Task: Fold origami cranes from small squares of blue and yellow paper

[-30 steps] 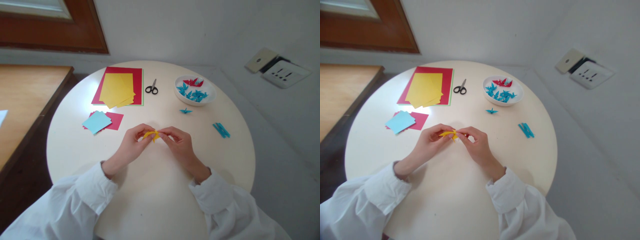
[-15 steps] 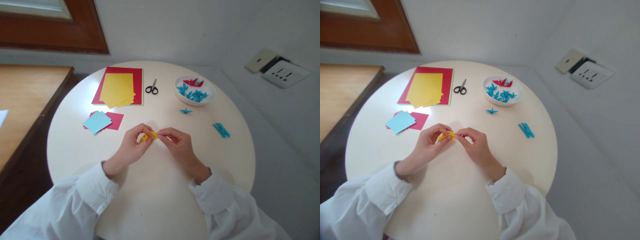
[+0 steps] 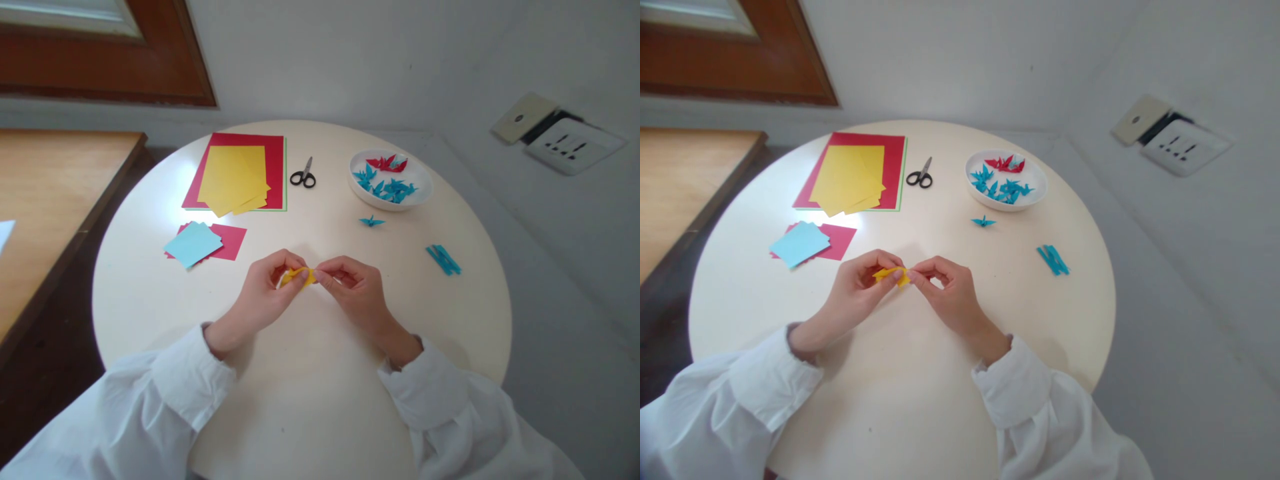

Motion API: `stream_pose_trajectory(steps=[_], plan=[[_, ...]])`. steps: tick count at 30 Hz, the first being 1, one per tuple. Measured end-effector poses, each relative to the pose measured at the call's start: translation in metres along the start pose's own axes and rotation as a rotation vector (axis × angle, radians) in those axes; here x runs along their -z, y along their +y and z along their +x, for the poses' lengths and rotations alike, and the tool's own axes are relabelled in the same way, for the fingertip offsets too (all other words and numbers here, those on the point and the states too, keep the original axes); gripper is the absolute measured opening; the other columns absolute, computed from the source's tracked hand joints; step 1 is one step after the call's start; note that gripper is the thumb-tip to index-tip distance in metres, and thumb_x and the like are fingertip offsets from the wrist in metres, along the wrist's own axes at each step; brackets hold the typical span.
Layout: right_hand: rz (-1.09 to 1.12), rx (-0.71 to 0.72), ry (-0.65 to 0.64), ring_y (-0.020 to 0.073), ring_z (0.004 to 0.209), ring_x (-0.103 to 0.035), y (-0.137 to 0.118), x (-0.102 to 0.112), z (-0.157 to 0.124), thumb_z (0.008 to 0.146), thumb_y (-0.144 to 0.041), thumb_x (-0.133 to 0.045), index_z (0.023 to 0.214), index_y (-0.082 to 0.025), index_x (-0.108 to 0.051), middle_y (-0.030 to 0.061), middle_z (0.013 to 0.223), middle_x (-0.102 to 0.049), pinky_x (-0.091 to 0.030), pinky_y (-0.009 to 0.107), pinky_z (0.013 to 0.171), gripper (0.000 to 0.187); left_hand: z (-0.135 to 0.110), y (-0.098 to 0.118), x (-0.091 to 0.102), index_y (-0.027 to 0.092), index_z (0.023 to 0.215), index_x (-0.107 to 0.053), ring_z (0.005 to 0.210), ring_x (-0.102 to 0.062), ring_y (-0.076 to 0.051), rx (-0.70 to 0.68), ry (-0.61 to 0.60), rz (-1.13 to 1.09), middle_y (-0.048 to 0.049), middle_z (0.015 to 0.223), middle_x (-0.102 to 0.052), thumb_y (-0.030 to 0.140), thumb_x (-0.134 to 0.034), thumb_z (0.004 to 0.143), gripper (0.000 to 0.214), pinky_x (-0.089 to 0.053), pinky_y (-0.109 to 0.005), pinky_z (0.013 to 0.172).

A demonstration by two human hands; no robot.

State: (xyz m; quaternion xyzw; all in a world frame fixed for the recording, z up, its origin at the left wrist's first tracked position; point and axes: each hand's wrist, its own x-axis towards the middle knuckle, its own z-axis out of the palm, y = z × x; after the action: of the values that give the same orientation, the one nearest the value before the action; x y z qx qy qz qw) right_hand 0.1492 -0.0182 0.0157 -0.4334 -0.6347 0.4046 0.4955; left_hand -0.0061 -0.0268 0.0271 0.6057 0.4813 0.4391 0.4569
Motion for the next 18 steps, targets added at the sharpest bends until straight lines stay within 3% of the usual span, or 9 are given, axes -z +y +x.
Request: stream_pose_trajectory(steps=[18], plan=[[0.057,-0.052,0.021,0.0115,0.061,-0.06,-0.0025,-0.0018,-0.0016,0.07,-0.022,-0.067,0.064,-0.018,-0.063,-0.0003,0.064,-0.065,-0.051,0.024,0.059,0.008,0.0009,-0.0054,-0.0025,0.018,0.068,-0.047,0.064,-0.054,-0.012,-0.087,0.029,-0.065,-0.0016,0.075,-0.058,0.022,-0.059,0.077,0.016,-0.042,-0.025,0.057]])
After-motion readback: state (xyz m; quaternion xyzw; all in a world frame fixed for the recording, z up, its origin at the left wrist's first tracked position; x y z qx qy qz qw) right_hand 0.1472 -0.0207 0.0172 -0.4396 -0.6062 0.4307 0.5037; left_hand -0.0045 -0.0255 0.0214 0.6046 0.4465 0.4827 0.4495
